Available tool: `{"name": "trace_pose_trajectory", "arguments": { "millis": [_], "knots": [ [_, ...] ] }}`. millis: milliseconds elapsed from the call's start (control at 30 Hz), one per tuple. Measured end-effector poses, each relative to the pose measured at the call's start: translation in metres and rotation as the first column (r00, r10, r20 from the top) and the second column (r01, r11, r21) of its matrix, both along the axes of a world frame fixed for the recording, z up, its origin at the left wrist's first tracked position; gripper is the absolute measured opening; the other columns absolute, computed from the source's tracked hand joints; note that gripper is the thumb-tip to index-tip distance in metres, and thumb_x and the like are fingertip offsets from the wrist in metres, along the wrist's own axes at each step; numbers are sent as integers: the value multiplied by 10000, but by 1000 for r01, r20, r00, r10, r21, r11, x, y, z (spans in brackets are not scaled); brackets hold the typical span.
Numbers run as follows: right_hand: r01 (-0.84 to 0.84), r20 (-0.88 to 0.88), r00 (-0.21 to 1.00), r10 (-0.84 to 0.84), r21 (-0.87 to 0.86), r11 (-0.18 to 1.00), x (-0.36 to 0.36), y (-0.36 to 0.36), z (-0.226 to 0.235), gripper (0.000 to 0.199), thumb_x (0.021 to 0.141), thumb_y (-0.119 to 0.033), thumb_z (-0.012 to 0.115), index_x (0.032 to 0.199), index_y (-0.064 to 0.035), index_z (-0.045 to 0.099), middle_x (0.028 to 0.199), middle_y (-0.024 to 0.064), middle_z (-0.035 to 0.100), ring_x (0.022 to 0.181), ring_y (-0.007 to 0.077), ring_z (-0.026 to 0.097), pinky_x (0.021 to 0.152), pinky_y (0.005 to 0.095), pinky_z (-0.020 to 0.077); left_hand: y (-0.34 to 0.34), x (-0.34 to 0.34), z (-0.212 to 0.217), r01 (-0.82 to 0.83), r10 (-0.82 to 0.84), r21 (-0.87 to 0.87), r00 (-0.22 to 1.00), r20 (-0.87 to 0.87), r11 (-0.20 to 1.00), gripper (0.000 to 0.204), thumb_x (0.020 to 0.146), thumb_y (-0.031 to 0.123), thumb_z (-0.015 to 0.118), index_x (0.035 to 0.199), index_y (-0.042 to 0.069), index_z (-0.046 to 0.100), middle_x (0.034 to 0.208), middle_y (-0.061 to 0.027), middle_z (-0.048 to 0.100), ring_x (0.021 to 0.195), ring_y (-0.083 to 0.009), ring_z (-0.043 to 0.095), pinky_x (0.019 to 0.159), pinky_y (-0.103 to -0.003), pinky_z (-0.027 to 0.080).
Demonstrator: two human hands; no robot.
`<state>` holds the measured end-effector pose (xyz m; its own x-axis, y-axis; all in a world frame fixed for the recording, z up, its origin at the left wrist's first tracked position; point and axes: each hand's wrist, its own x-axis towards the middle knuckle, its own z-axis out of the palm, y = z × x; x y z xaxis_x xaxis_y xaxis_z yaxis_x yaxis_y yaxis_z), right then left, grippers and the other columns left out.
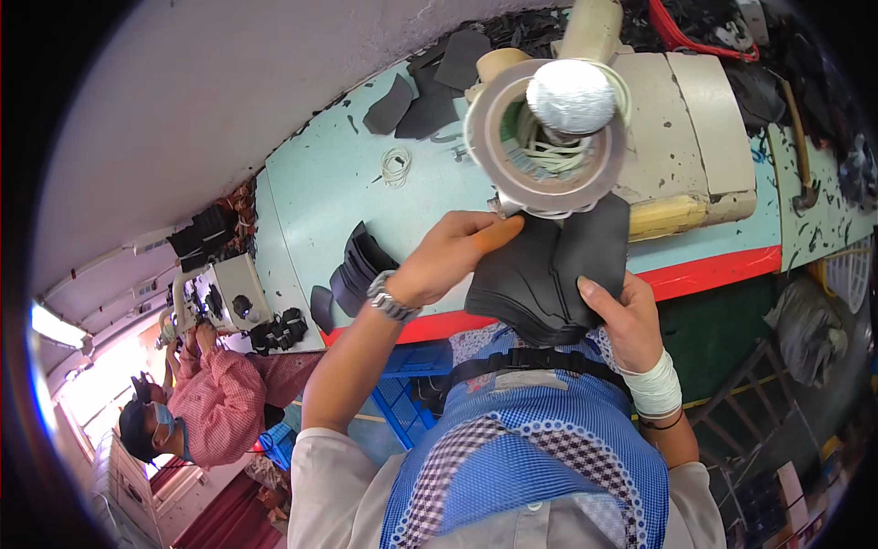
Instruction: The person unbinds stacks of leather pieces, sorts through them by hand, feeds the edge of each piece through a machine, and stacks them together.
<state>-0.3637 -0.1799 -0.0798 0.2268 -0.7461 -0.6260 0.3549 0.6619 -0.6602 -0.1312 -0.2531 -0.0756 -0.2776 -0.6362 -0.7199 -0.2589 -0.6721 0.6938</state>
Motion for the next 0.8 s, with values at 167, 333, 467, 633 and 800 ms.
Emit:
{"name": "trace_pose_trajectory", "arguments": {
  "millis": [167, 333, 467, 633, 800],
  "knots": [
    [36, 57, 998, -36, -10, 999, 7, 2, 0, 266, 916, -89, 610, 1129, 70, 608, 1079, 97, 657, 973, 132, 603, 886, 281, 474, -8, 9, -4, 177, -176, -3, 979, 107, 984, 282, 933, 286, 625, 944, 18, 711, 705, 35, 543, 621, -26, 441, 517, -217, 345],
    [83, -5, 997, -83, -14, 996, 8, 1, 1, 248, 917, -85, 606, 1110, 71, 610, 1072, 94, 658, 969, 132, 604, 885, 281, 475, -1, 0, 8, -191, 217, 141, 955, -204, 971, 332, 932, 285, 620, 1020, -29, 684, 774, 39, 587, 686, -29, 477, 591, -220, 380],
    [56, -15, 998, -56, -15, 998, 8, 3, 2, 244, 918, -80, 599, 1109, 70, 605, 1063, 93, 660, 958, 134, 608, 873, 281, 481, -13, 7, 4, 116, -117, 19, 990, 85, 993, 324, 935, 264, 620, 1034, -36, 688, 777, 20, 614, 692, -36, 505, 590, -227, 401],
    [117, -40, 992, -119, -49, 992, 10, 3, 3, 249, 920, -83, 594, 1116, 70, 600, 1064, 97, 661, 954, 136, 613, 870, 279, 482, -15, -2, 26, 89, -97, 115, 994, 58, 989, 292, 933, 257, 626, 1014, -12, 703, 767, 16, 622, 688, -28, 508, 550, -215, 391],
    [133, -5, 991, -133, -44, 990, 15, 5, 3, 245, 923, -88, 592, 1113, 68, 598, 1059, 95, 661, 958, 136, 612, 873, 278, 481, -20, 0, 11, 123, -125, 66, 991, 41, 990, 338, 940, 223, 608, 1177, -16, 628, 905, 7, 645, 729, -33, 551, 579, -212, 439]
  ]
}}
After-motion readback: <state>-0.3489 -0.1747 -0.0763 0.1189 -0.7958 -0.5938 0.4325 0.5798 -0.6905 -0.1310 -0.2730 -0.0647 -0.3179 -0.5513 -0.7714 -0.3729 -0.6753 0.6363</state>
